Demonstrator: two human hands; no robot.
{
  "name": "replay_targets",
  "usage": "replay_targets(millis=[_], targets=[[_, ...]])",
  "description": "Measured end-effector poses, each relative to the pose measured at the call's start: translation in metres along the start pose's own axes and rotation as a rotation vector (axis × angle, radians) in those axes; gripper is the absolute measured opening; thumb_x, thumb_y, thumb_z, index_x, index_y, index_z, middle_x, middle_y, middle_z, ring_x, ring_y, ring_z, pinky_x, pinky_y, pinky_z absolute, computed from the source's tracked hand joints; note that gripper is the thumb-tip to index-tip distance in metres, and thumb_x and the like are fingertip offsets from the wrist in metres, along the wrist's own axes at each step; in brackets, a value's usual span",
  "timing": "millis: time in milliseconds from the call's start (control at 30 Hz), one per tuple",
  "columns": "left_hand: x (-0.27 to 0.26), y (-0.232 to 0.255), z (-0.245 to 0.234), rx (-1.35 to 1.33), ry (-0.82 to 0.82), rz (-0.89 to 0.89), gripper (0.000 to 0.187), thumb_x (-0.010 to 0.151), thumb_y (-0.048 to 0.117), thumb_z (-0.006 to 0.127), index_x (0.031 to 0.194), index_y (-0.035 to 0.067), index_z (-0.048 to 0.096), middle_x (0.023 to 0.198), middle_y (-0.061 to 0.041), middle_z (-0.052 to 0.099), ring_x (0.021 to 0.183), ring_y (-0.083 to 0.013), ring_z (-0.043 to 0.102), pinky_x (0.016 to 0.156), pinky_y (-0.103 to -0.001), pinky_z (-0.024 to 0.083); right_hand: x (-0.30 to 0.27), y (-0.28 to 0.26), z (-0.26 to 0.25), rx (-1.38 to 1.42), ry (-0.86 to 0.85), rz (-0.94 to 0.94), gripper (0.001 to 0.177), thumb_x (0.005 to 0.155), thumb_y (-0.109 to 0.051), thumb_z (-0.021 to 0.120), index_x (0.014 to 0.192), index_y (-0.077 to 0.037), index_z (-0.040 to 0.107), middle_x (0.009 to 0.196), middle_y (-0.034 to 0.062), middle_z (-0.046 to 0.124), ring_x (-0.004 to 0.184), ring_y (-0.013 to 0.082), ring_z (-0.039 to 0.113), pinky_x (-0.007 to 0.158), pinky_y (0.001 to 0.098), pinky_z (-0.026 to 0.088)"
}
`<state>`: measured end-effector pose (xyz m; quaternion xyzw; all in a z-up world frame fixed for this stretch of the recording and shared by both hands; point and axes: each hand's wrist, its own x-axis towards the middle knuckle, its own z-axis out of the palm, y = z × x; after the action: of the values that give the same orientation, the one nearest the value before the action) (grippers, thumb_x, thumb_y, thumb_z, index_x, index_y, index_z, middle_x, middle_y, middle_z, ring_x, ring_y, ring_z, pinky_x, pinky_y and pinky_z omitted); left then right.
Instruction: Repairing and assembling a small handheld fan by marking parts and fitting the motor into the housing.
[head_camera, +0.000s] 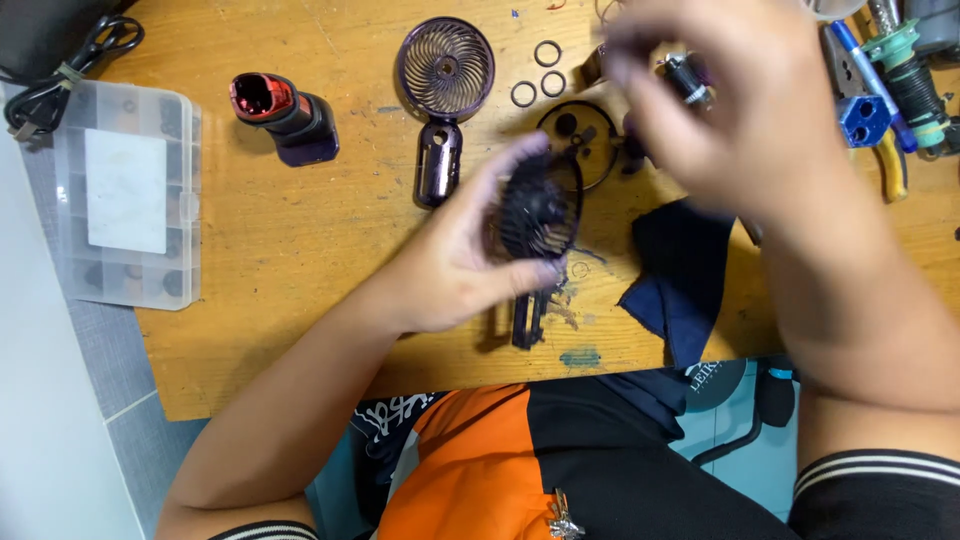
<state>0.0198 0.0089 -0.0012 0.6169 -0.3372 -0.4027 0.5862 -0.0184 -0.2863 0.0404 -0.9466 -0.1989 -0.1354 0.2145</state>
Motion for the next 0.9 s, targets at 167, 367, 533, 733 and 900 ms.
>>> replay_targets(millis=[167, 367, 533, 733, 900], targets=[[0.001, -0.017, -0.003, -0.042, 0.167, 0.124, 0.104, 0.105, 0.020, 0.089, 0.181, 0.008, 0.020, 0.193, -0.023, 0.030, 0.182, -0.0353, 0.028, 0.155, -0.048, 0.017, -0.029, -0.048, 0.018, 0.261, -0.013, -0.074, 0.038, 0.113, -0.014, 0.088, 0.139, 0.009, 0.073, 0.127, 0.0260, 0.073, 0.114, 0.0399, 0.070, 0.103, 0.0500, 0.058], [0.001, -0.021, 0.005, -0.172, 0.128, 0.150, 0.101, 0.105, 0.010, 0.089, 0.181, 0.006, 0.022, 0.189, -0.023, 0.035, 0.180, -0.0345, 0.035, 0.155, -0.047, 0.027, -0.033, -0.047, 0.037, 0.248, 0.020, -0.084, 0.045, 0.113, -0.020, 0.089, 0.142, 0.010, 0.071, 0.128, 0.0242, 0.073, 0.115, 0.0402, 0.064, 0.101, 0.0514, 0.055], [0.002, -0.021, 0.012, -0.262, 0.120, 0.092, 0.103, 0.100, 0.005, 0.091, 0.180, 0.009, 0.026, 0.182, -0.020, 0.043, 0.174, -0.0297, 0.041, 0.149, -0.044, 0.035, -0.036, -0.048, 0.037, 0.241, 0.037, -0.095, 0.033, 0.113, -0.015, 0.087, 0.134, 0.008, 0.074, 0.123, 0.0228, 0.074, 0.109, 0.0409, 0.064, 0.099, 0.0504, 0.057], [0.002, -0.018, 0.019, -0.269, 0.132, 0.019, 0.105, 0.094, 0.010, 0.094, 0.178, 0.009, 0.031, 0.181, -0.015, 0.044, 0.169, -0.0263, 0.045, 0.135, -0.040, 0.052, -0.035, -0.053, 0.032, 0.262, 0.080, -0.089, 0.029, 0.110, -0.013, 0.087, 0.124, 0.008, 0.075, 0.115, 0.0230, 0.074, 0.101, 0.0408, 0.065, 0.095, 0.0496, 0.056], [0.003, -0.019, 0.021, -0.258, 0.157, 0.015, 0.107, 0.091, 0.010, 0.095, 0.177, 0.009, 0.033, 0.181, -0.014, 0.043, 0.168, -0.0250, 0.044, 0.130, -0.038, 0.057, -0.035, -0.054, 0.027, 0.282, 0.092, -0.093, 0.028, 0.108, -0.014, 0.086, 0.123, 0.007, 0.074, 0.114, 0.0224, 0.074, 0.102, 0.0403, 0.066, 0.094, 0.0488, 0.057]])
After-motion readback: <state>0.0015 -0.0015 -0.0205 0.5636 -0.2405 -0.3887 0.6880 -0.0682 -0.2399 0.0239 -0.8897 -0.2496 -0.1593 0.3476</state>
